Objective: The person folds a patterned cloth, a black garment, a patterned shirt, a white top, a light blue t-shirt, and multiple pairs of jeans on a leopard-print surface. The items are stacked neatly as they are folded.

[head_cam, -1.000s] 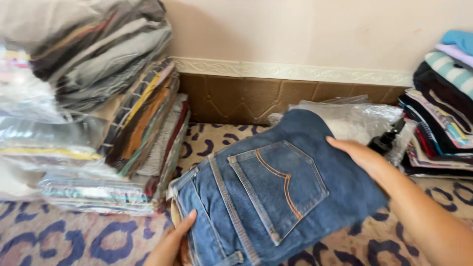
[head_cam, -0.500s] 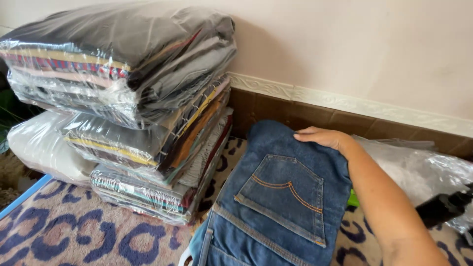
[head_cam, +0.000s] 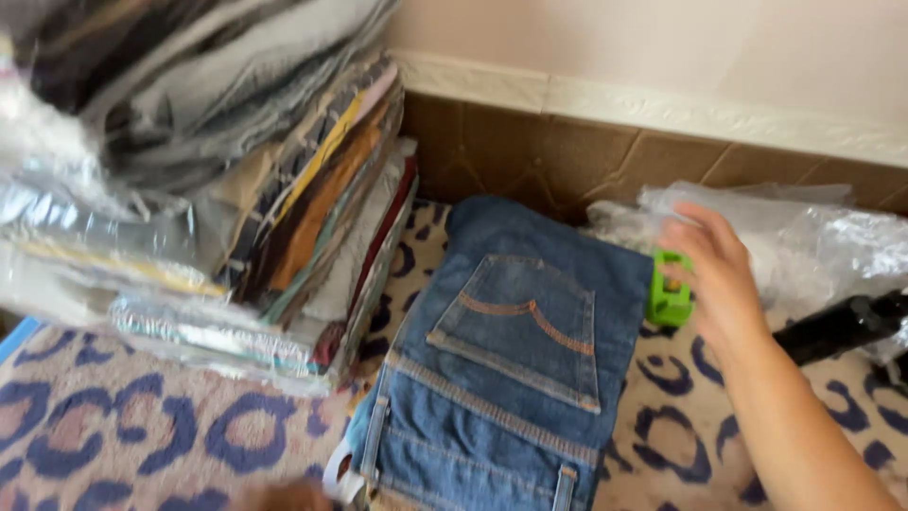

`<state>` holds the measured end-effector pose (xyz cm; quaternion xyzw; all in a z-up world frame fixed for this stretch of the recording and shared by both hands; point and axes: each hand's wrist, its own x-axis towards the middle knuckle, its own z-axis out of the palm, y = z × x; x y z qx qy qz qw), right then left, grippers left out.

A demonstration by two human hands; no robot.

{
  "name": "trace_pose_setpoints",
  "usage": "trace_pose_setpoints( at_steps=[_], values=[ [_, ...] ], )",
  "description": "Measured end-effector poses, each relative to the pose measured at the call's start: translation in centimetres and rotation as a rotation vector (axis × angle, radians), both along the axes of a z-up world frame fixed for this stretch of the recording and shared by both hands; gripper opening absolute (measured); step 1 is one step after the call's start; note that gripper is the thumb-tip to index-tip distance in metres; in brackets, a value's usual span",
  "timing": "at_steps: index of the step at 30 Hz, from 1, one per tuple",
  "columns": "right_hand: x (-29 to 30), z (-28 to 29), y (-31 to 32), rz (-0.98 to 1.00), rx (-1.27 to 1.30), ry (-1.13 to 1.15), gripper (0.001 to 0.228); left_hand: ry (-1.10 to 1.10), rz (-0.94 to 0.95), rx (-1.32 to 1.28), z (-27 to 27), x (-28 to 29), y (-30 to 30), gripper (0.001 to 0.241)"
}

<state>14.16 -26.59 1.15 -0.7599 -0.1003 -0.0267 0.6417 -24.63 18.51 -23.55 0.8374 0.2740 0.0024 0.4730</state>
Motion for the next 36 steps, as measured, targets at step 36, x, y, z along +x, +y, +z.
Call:
trace_pose_setpoints(
  at_steps=[36],
  values=[
    [-21.6,-11.0,-13.0,-0.117,0.426,0.94,0.049,0.025,-0.183,-0.467,13.8,9.2,-20.1,0.061]
  ],
)
